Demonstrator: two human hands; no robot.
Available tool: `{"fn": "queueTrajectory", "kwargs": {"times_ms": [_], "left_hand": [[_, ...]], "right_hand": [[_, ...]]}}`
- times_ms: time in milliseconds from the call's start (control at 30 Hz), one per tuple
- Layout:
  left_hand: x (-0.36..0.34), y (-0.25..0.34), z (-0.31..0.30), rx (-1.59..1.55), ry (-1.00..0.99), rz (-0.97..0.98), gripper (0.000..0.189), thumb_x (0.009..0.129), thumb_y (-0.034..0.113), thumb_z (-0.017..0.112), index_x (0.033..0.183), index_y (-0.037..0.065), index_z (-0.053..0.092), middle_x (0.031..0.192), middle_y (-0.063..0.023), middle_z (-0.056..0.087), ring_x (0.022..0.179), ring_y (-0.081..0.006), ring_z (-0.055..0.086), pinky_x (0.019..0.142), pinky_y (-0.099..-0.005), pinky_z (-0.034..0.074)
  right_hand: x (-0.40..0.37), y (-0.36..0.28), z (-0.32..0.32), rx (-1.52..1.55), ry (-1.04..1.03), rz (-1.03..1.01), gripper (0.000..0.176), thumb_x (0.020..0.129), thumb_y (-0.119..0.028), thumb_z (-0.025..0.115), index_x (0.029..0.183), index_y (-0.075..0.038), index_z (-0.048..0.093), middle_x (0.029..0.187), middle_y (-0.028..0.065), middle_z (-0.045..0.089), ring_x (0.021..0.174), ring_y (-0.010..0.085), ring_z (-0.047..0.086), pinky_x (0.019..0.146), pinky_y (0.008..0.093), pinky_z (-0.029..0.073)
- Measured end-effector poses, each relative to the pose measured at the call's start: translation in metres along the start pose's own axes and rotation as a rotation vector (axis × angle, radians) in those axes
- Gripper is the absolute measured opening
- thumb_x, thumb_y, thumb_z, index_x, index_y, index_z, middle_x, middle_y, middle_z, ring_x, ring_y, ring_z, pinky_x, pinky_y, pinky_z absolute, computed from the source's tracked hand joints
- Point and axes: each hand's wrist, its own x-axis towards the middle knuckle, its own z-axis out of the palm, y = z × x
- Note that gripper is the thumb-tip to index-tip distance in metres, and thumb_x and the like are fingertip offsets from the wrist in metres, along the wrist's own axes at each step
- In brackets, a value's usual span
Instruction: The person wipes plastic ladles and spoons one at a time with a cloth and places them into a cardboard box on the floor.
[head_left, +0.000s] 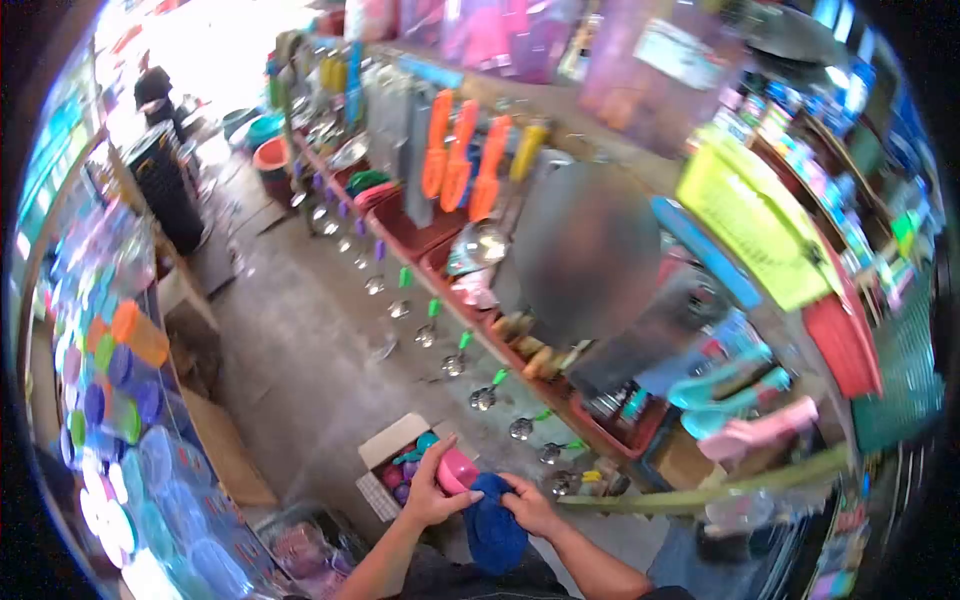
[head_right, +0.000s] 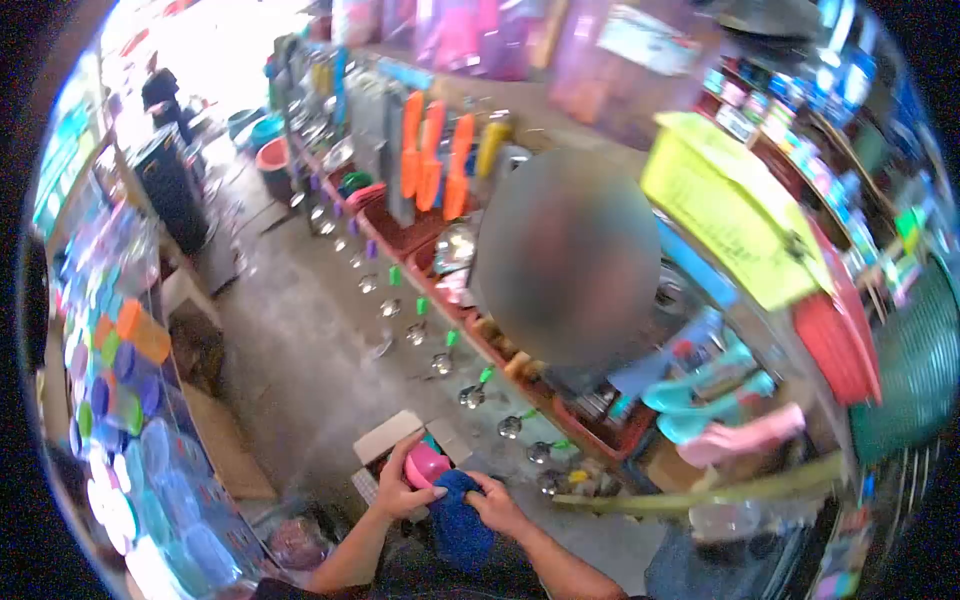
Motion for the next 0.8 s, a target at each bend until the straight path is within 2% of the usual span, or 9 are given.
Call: {"fn": "queueTrajectory", "kwargs": {"times_ms": [33,167,267,367,467,567,633,700,800], "left_hand": [[0.001,0.007,0.009,-0.275,-0.076,-0.158,0.092,0.051,0.02,0.085,0.128,0.003,0.037,0.129,-0.0143,0.037,0.119,-0.0259,0.038,0.1,-0.0384,0.031],[0.018,0.024,0.013,-0.128,-0.317,-0.066,0.104,0.05,0.021,0.085,0.134,0.0,0.027,0.127,-0.0116,0.038,0.117,-0.0223,0.039,0.099,-0.0353,0.032],[0.026,0.051,0.038,-0.201,-0.463,-0.117,0.107,0.048,0.018,0.085,0.135,0.0,0.026,0.127,-0.0124,0.04,0.114,-0.0211,0.043,0.096,-0.0339,0.036],[0.019,0.082,0.089,-0.299,-0.595,-0.113,0.103,0.048,0.017,0.084,0.134,-0.001,0.029,0.126,-0.0127,0.043,0.114,-0.0212,0.045,0.096,-0.0337,0.036],[0.008,0.086,0.136,-0.443,-0.665,-0.125,0.101,0.048,0.015,0.082,0.133,-0.003,0.03,0.126,-0.0148,0.046,0.115,-0.0227,0.046,0.099,-0.0352,0.035],[0.008,0.089,0.15,-0.401,-0.766,-0.071,0.1,0.046,0.013,0.081,0.132,-0.004,0.032,0.124,-0.0153,0.048,0.114,-0.0235,0.048,0.1,-0.0353,0.034],[-0.001,0.094,0.158,-0.434,-0.757,-0.076,0.098,0.047,0.015,0.081,0.131,-0.005,0.034,0.122,-0.0154,0.05,0.112,-0.0232,0.049,0.1,-0.0348,0.034],[-0.011,0.095,0.164,-0.419,-0.826,-0.145,0.097,0.049,0.018,0.08,0.131,-0.005,0.034,0.124,-0.0151,0.049,0.113,-0.0222,0.049,0.099,-0.0342,0.034],[-0.028,0.095,0.171,-0.471,-0.694,-0.187,0.095,0.051,0.021,0.079,0.131,-0.005,0.035,0.125,-0.0141,0.048,0.113,-0.0209,0.048,0.098,-0.0326,0.035]], "right_hand": [[-0.014,-0.01,-0.004,0.018,0.049,-0.018,0.038,0.077,-0.005,0.05,0.115,0.0,0.051,0.102,0.005,0.058,0.094,0.0134,0.052,0.086,0.0278,0.041],[-0.083,-0.056,-0.036,-0.067,0.014,-0.032,0.035,0.077,-0.003,0.052,0.112,-0.002,0.053,0.099,0.0037,0.058,0.089,0.0123,0.052,0.08,0.0254,0.042],[-0.131,-0.081,-0.051,0.051,0.345,-0.155,0.034,0.079,-0.005,0.053,0.112,-0.001,0.051,0.097,0.0047,0.058,0.09,0.0127,0.053,0.08,0.0268,0.043],[-0.157,-0.101,-0.048,-0.111,0.68,-0.372,0.033,0.082,-0.008,0.054,0.113,-0.001,0.049,0.098,0.0067,0.058,0.09,0.0143,0.054,0.08,0.0286,0.043],[-0.159,-0.1,-0.033,-0.065,0.698,-0.474,0.031,0.083,-0.011,0.055,0.112,-0.001,0.051,0.103,0.0069,0.056,0.097,0.0164,0.051,0.085,0.0295,0.04],[-0.173,-0.086,-0.032,-0.134,0.507,-0.472,0.031,0.085,-0.018,0.053,0.111,-0.002,0.05,0.107,0.0142,0.055,0.099,0.0245,0.052,0.09,0.0364,0.036],[-0.187,-0.072,-0.046,-0.593,0.461,-0.545,0.031,0.083,-0.02,0.052,0.11,-0.004,0.052,0.109,0.0149,0.054,0.099,0.0276,0.05,0.094,0.0418,0.029],[-0.193,-0.074,-0.052,-0.713,0.477,-0.525,0.031,0.08,-0.018,0.053,0.109,-0.006,0.054,0.106,0.0138,0.055,0.095,0.0282,0.051,0.094,0.0448,0.027],[-0.181,-0.083,-0.046,-0.818,0.803,-0.579,0.033,0.077,-0.014,0.056,0.109,-0.007,0.055,0.089,0.0081,0.059,0.096,0.0266,0.053,0.096,0.0469,0.026]]}}
